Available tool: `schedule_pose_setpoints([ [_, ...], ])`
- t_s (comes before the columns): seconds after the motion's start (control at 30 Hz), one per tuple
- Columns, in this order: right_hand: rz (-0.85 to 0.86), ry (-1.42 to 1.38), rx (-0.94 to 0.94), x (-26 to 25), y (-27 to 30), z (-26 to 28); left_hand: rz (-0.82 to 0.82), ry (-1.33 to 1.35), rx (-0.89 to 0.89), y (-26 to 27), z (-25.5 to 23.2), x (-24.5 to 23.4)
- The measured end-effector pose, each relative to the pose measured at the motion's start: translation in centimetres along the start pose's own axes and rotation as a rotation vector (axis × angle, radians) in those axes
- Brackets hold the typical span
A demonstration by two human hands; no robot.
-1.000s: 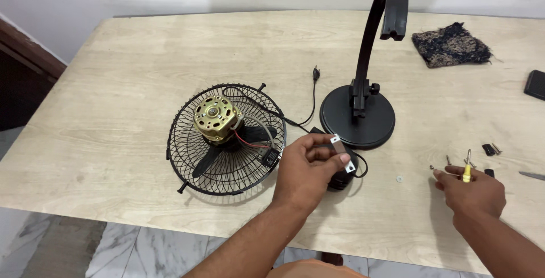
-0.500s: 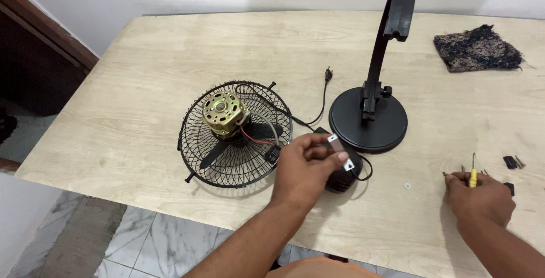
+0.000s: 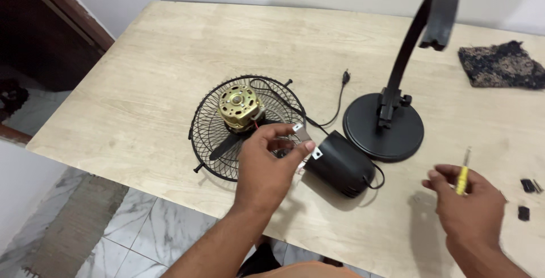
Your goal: The person uses a screwdriver to tighten screws on the motor housing of a disassembled electric fan. They then connect a small white electrical component to the motor and secure it with the screwdriver.
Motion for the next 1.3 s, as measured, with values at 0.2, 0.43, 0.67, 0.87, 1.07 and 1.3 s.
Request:
schedule_pose_setpoints([
  [0.2, 0.339, -0.087, 0.098, 5.7, 2.1, 8.1, -0.035, -0.02, 0.064, -1.3, -1.4, -2.9],
  [0.43, 0.758, -0.288, 0.314, 13.1, 7.0, 14.5, 0.028, 0.084, 0.17, -3.1, -1.5, -4.9],
  [0.67, 0.841, -0.285, 0.431, 16.3, 10.7, 18.1, 0.09, -0.01, 0.106, -4.8, -0.5, -7.4],
  [0.87, 0.798, -0.251, 0.408, 17.6, 11.0, 17.6, 0.087, 0.133, 0.191, -6.1, 0.5, -9.5],
  [1.07, 0.682, -0.369, 0.435, 17.6, 10.0, 16.2, -0.008, -0.047, 0.198, -8.8, 1.4, -11.6],
  [1.3, 0.486, -0.38, 0.554, 16.3, 10.6, 16.4, 0.052, -0.222, 0.379, -11.4, 0.3, -11.1],
])
Point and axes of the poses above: each hand's wrist, its own y-axis away from the middle knuckle, its own x-axis out of the palm, z = x × y, the point moved 6 cm from there along -y, towards the middle knuckle, and after that the axes turned 10 degrees about y, right-handed, at the moved point
